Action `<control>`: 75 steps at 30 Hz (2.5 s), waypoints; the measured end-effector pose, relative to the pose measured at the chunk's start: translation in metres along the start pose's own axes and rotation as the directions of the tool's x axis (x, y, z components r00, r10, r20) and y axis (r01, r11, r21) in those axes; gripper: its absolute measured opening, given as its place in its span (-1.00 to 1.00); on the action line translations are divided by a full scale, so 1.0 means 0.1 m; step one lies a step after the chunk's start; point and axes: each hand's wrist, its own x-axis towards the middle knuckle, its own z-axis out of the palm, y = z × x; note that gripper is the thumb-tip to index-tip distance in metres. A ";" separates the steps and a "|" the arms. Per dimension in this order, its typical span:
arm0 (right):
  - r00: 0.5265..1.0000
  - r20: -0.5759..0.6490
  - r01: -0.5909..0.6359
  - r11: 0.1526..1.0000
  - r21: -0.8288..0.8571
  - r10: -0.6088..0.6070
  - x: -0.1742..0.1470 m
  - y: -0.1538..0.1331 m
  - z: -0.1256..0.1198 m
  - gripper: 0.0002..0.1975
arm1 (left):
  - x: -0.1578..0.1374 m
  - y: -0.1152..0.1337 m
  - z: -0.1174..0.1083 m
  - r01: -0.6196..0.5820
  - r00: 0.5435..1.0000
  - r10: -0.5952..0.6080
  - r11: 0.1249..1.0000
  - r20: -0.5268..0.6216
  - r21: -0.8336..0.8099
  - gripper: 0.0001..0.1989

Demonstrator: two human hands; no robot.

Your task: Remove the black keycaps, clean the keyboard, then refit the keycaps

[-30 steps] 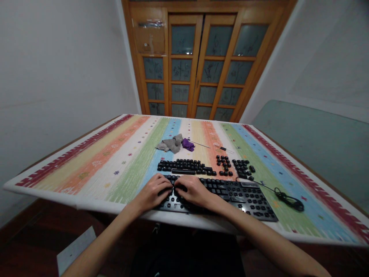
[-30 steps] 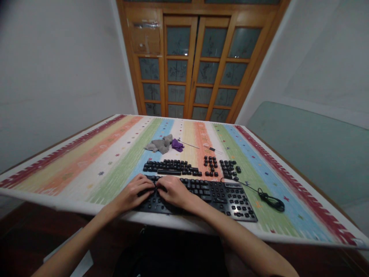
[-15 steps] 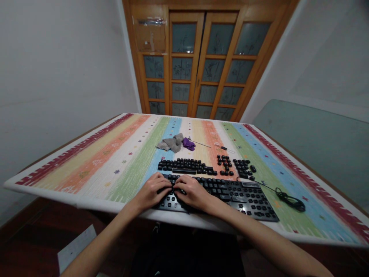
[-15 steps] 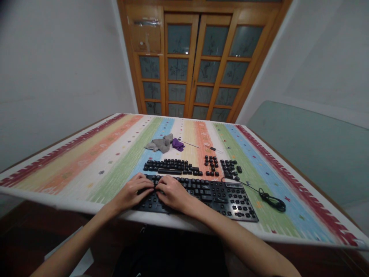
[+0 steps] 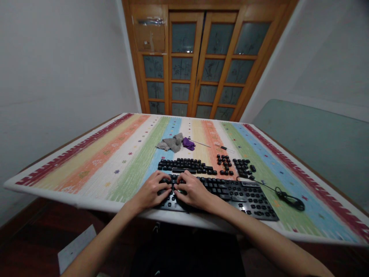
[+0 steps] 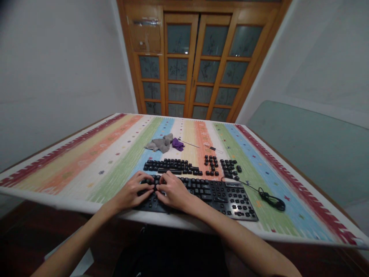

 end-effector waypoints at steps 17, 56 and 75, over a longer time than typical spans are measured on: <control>0.993 0.070 0.110 0.981 -0.161 -0.100 0.07 -0.10 0.04 -0.77 | 0.08 0.01 -0.06 0.034 0.993 -0.036 0.999 0.111 0.019 -0.85; 0.937 0.048 -0.345 0.938 -0.012 0.346 0.34 1.02 -0.23 -0.79 | 0.93 -0.76 0.02 0.255 0.955 -0.249 0.967 0.164 -0.017 -0.79; 0.917 0.165 -0.354 0.932 -0.079 0.363 0.51 1.27 -0.07 -0.72 | 1.33 -0.94 0.30 0.157 0.889 -0.138 0.988 0.436 -0.007 -0.73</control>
